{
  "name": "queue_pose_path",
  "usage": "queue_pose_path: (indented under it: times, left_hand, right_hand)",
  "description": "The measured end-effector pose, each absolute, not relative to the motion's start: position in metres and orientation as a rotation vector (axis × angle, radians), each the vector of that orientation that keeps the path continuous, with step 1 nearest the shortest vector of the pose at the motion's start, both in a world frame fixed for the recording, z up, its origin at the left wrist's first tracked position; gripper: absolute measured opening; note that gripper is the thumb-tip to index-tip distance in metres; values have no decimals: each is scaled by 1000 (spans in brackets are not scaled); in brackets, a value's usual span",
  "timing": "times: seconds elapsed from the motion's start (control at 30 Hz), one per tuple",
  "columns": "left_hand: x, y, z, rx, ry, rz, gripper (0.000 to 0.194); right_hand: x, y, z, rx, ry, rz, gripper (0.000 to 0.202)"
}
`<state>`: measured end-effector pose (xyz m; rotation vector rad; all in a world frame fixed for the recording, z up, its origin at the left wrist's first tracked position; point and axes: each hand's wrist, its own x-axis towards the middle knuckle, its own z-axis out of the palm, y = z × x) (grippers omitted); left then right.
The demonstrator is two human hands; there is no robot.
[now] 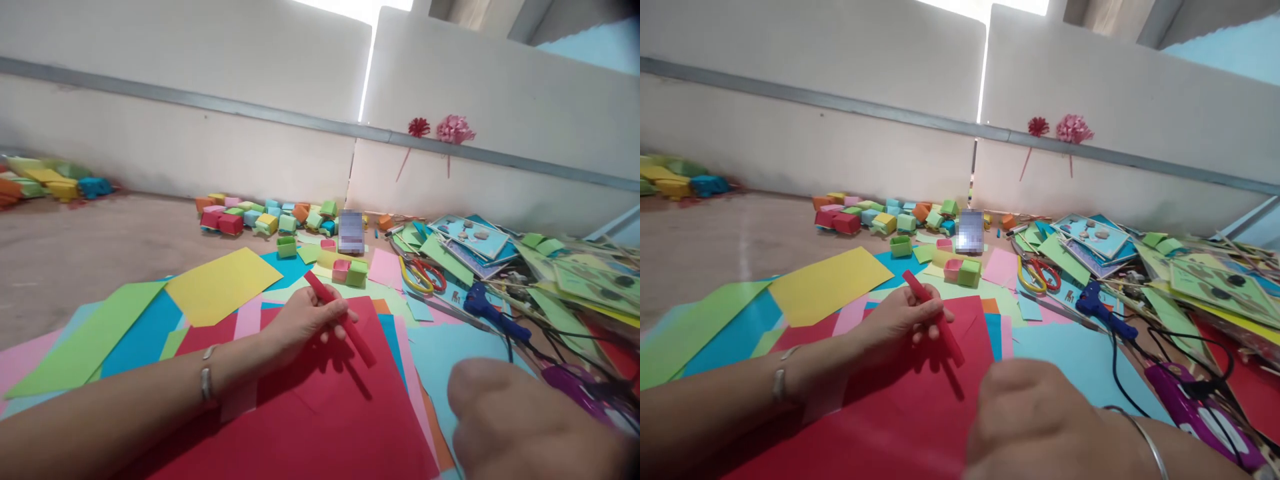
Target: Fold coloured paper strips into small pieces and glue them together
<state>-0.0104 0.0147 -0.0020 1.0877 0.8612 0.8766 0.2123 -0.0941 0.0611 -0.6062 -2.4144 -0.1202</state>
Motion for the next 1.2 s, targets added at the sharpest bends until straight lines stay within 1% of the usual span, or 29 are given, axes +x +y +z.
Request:
queue_pose_path:
  times: [0.03,0.1,0.17,0.23,0.37,0.47,0.57,0.67,0.73,0.87,1.03,1.2]
  left_hand:
    - [-11,13,-2,1091,854,865,34]
    - [-11,10,-1,1090,830,846,34]
    - [-12,8,0,1080,798,826,38]
    - [-12,6,0,1065,767,792,43]
    - [-10,6,-2,1033,723,724,45]
    - [-9,7,-3,1005,720,750,42]
    - [-9,10,-3,989,750,828,39]
    - [-11,13,-3,1002,825,908,33]
    - [-13,14,-3,1029,891,934,28]
    - [-12,14,-1,1079,975,947,26]
    - [-9,10,5,1150,984,931,24]
    - [-10,8,8,1247,978,909,20]
  right_hand:
    - [209,-82,65,-584,-2410,-104,19]
    - [201,-54,66,-617,-2324,-140,24]
    - [195,-27,55,-560,-2214,-245,27]
    - [192,-7,36,-460,-2273,-261,22]
    - [191,3,10,-355,-2265,-95,15]
    - [192,-3,10,-365,-2247,-25,22]
    - [193,-5,11,-448,-2254,55,25]
    - [195,-3,5,-601,-2227,271,20]
    - [196,-1,-2,-713,-2213,357,19]
    - [197,1,-10,-901,-2203,276,25]
    - [198,4,-15,-949,-2211,188,29]
    - [197,4,-16,-978,-2184,178,30]
